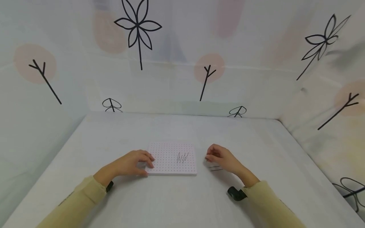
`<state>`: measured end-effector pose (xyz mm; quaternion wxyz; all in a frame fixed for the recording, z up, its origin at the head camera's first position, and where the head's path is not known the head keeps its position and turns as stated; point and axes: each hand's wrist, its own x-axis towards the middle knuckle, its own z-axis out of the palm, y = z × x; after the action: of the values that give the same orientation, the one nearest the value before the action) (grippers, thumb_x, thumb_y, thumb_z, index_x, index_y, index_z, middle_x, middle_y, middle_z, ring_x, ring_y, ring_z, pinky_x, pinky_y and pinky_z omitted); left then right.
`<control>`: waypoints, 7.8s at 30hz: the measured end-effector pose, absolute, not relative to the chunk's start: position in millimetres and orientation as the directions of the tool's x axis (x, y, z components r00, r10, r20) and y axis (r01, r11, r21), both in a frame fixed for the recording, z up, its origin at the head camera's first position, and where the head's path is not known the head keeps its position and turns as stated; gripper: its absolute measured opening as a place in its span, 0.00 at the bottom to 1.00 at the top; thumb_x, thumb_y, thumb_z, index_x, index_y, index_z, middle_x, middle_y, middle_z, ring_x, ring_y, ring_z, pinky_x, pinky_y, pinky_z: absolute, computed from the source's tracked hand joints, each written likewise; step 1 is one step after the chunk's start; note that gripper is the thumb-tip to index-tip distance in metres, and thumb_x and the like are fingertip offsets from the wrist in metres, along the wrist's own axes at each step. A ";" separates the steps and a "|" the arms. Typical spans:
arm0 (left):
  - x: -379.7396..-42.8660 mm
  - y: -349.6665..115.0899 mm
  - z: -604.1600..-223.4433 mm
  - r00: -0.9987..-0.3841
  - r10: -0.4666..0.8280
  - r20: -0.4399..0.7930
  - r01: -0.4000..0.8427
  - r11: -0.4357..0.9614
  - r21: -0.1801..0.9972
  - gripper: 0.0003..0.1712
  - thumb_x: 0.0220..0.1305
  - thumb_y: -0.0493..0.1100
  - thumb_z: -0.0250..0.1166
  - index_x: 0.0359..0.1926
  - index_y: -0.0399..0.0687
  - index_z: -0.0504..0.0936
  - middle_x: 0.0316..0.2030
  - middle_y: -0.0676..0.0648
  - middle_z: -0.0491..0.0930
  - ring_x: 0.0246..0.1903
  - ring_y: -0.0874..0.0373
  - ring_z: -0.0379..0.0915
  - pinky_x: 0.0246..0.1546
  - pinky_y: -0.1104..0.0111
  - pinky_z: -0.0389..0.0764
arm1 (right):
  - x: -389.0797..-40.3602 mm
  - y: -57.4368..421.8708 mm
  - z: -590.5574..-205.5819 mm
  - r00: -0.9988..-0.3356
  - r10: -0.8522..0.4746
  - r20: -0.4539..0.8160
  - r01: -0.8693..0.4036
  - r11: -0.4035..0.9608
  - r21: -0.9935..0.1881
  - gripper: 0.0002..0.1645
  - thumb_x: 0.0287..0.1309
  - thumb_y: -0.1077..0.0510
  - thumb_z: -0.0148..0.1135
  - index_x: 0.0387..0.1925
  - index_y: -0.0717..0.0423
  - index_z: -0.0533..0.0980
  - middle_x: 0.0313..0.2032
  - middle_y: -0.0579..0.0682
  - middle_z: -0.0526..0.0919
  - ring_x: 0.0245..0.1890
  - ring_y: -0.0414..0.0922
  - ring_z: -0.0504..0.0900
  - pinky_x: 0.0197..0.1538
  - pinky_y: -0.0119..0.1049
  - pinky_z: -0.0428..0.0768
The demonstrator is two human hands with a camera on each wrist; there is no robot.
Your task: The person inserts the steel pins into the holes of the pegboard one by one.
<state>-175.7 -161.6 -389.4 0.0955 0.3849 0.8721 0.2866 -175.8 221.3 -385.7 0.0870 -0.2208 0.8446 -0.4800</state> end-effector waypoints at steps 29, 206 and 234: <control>-174.9 -160.9 -387.4 -0.695 0.717 0.042 0.604 0.552 0.576 0.12 0.48 0.41 0.74 0.36 0.55 0.84 0.49 0.53 0.76 0.54 0.52 0.68 0.56 0.53 0.68 | -176.9 180.4 -383.3 -0.885 -0.453 0.111 -0.291 0.350 -0.890 0.08 0.57 0.66 0.61 0.36 0.64 0.70 0.35 0.56 0.81 0.35 0.49 0.82 0.38 0.35 0.81; -173.3 -160.6 -387.3 -0.701 0.712 0.040 0.598 0.556 0.577 0.13 0.47 0.39 0.74 0.36 0.56 0.84 0.49 0.53 0.76 0.54 0.50 0.68 0.55 0.53 0.68 | -176.8 225.8 -384.6 -0.882 -0.470 -0.004 -0.304 0.576 -0.759 0.06 0.61 0.63 0.58 0.38 0.62 0.72 0.32 0.50 0.76 0.29 0.43 0.73 0.31 0.32 0.76; -175.0 -161.0 -390.2 -0.702 0.711 0.044 0.599 0.557 0.575 0.13 0.47 0.40 0.74 0.36 0.56 0.84 0.49 0.54 0.76 0.54 0.52 0.68 0.56 0.55 0.68 | -179.7 192.8 -385.3 -0.889 -0.433 0.147 -0.346 0.426 -0.836 0.07 0.58 0.64 0.60 0.36 0.63 0.71 0.32 0.52 0.81 0.31 0.45 0.81 0.38 0.34 0.81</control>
<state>-175.0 -161.0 -390.2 0.0971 0.3735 0.8769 0.2866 -179.7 192.8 -385.3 0.0451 -0.2312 0.8432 -0.4833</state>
